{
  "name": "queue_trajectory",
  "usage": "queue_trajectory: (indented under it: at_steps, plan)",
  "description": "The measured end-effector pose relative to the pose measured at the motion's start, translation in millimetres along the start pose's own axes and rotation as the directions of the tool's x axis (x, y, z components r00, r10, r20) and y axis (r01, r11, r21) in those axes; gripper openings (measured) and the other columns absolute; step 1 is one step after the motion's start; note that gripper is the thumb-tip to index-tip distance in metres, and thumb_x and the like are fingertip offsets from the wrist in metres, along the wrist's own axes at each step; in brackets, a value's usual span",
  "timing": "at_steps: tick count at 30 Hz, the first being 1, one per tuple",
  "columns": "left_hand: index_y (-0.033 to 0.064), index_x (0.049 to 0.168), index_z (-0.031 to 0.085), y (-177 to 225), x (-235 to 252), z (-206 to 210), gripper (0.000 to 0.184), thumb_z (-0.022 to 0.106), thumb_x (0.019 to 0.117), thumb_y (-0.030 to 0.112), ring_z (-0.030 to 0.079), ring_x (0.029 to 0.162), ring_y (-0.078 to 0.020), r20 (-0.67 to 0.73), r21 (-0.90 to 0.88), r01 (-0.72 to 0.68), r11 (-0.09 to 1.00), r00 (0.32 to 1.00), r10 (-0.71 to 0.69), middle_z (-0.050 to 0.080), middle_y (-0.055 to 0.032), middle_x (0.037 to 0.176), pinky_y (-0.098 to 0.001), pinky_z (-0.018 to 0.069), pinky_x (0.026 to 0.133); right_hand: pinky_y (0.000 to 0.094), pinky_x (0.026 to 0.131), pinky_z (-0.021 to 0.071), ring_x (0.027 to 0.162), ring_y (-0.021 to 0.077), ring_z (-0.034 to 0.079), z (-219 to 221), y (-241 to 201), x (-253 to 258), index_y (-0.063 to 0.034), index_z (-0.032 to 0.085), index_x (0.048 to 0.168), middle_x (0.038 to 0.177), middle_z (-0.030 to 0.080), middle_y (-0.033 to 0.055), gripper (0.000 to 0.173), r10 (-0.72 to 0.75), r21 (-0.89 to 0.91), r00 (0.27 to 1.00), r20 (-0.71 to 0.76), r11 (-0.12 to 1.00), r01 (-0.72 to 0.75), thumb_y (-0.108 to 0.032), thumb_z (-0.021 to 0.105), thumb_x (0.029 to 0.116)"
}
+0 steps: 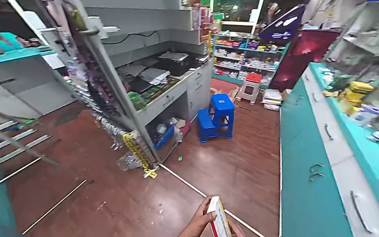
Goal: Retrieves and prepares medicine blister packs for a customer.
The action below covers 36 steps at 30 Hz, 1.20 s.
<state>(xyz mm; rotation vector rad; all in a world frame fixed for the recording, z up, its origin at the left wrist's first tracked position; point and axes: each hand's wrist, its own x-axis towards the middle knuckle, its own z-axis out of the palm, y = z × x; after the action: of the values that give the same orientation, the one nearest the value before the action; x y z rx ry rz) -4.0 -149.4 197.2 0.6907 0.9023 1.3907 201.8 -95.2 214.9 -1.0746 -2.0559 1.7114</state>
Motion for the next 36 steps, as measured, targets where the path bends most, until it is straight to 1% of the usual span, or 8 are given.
queue_trajectory:
  at_steps: [4,9,16,19,24,29,32,36]
  plan:
    - [-0.0051,0.149,0.027,61,-46,-114,0.09,0.075,0.0827,0.034,0.068,0.11,-0.0145,-0.208,0.02,-0.078,0.997,0.975,0.081,0.065,-0.0094,0.128,-0.0346,0.0559,0.096,0.0472,0.107,0.0487,0.122,0.0384,0.062,106,-47,93,0.0147,0.048,0.142,0.135,0.058,0.0337,0.082,-0.062,0.006,0.989,0.133,0.998,0.062,-0.023,0.084,0.0794]
    - [-0.007,0.149,0.025,132,-107,-246,0.112,0.086,0.0719,0.046,0.069,0.112,-0.0208,-0.4,-0.009,-0.168,0.986,0.904,0.15,0.068,-0.0132,0.128,-0.039,0.0568,0.098,0.0448,0.101,0.0535,0.118,0.031,0.064,230,-100,202,0.0025,0.053,0.145,0.135,0.061,0.0255,0.083,-0.162,-0.01,0.913,0.374,0.984,0.178,-0.032,0.087,0.0775]
    - [-0.01,0.147,0.02,193,-147,-382,0.105,0.084,0.0776,0.034,0.071,0.107,-0.0133,-0.698,0.091,-0.341,0.936,0.648,0.304,0.07,-0.0111,0.123,-0.0334,0.0589,0.095,0.0491,0.105,0.0488,0.125,0.0371,0.059,348,-186,351,-0.0001,0.048,0.15,0.142,0.055,0.0275,0.08,-0.151,-0.052,0.681,0.716,0.962,0.267,-0.032,0.083,0.0853]
    - [-0.0119,0.148,0.021,233,-157,-438,0.087,0.069,0.081,0.016,0.067,0.102,0.0002,-0.838,0.224,-0.221,0.949,0.454,0.303,0.064,-0.0081,0.122,-0.0211,0.0568,0.091,0.0485,0.103,0.0492,0.121,0.0376,0.06,414,-216,427,0.004,0.053,0.145,0.137,0.058,0.0289,0.065,-0.216,0.004,0.604,0.767,0.943,0.332,-0.028,0.074,0.0932]
    - [-0.0106,0.143,0.044,300,-183,-546,0.099,0.089,0.0655,0.033,0.066,0.116,-0.0253,-0.902,0.413,0.166,0.896,0.211,0.376,0.065,-0.0232,0.127,-0.0407,0.0529,0.101,0.0389,0.097,0.0535,0.107,0.025,0.068,537,-311,528,0.004,0.062,0.134,0.123,0.068,0.0221,0.04,-0.224,0.032,0.568,0.792,0.944,0.328,-0.023,0.051,0.1071]
    - [-0.0023,0.132,0.061,359,-205,-623,0.09,0.093,0.0618,0.044,0.068,0.109,-0.0358,-0.899,0.389,0.49,0.78,0.018,0.437,0.07,-0.0207,0.117,-0.0572,0.053,0.096,0.0344,0.092,0.0556,0.102,0.0209,0.069,653,-393,582,0.0002,0.06,0.138,0.121,0.068,0.0197,0.041,-0.143,-0.026,0.362,0.921,0.905,0.425,-0.019,0.059,0.1023]
    - [-0.003,0.13,0.063,385,-210,-681,0.085,0.094,0.0624,0.037,0.068,0.109,-0.0395,-0.875,0.393,0.538,0.746,-0.032,0.484,0.07,-0.0228,0.118,-0.06,0.0527,0.095,0.0381,0.091,0.0567,0.1,0.0252,0.07,711,-418,616,0.0007,0.058,0.14,0.121,0.068,0.0219,0.043,-0.106,-0.077,0.337,0.936,0.87,0.487,-0.016,0.061,0.1002]
    - [-0.0064,0.127,0.065,433,-226,-758,0.078,0.093,0.0641,0.031,0.067,0.113,-0.0397,-0.815,0.507,0.571,0.646,0.071,0.576,0.07,-0.0231,0.12,-0.057,0.0499,0.101,0.0364,0.091,0.0582,0.103,0.0221,0.071,773,-453,656,-0.0004,0.057,0.141,0.124,0.068,0.0188,0.047,-0.06,-0.148,0.426,0.903,0.887,0.438,-0.018,0.066,0.098]
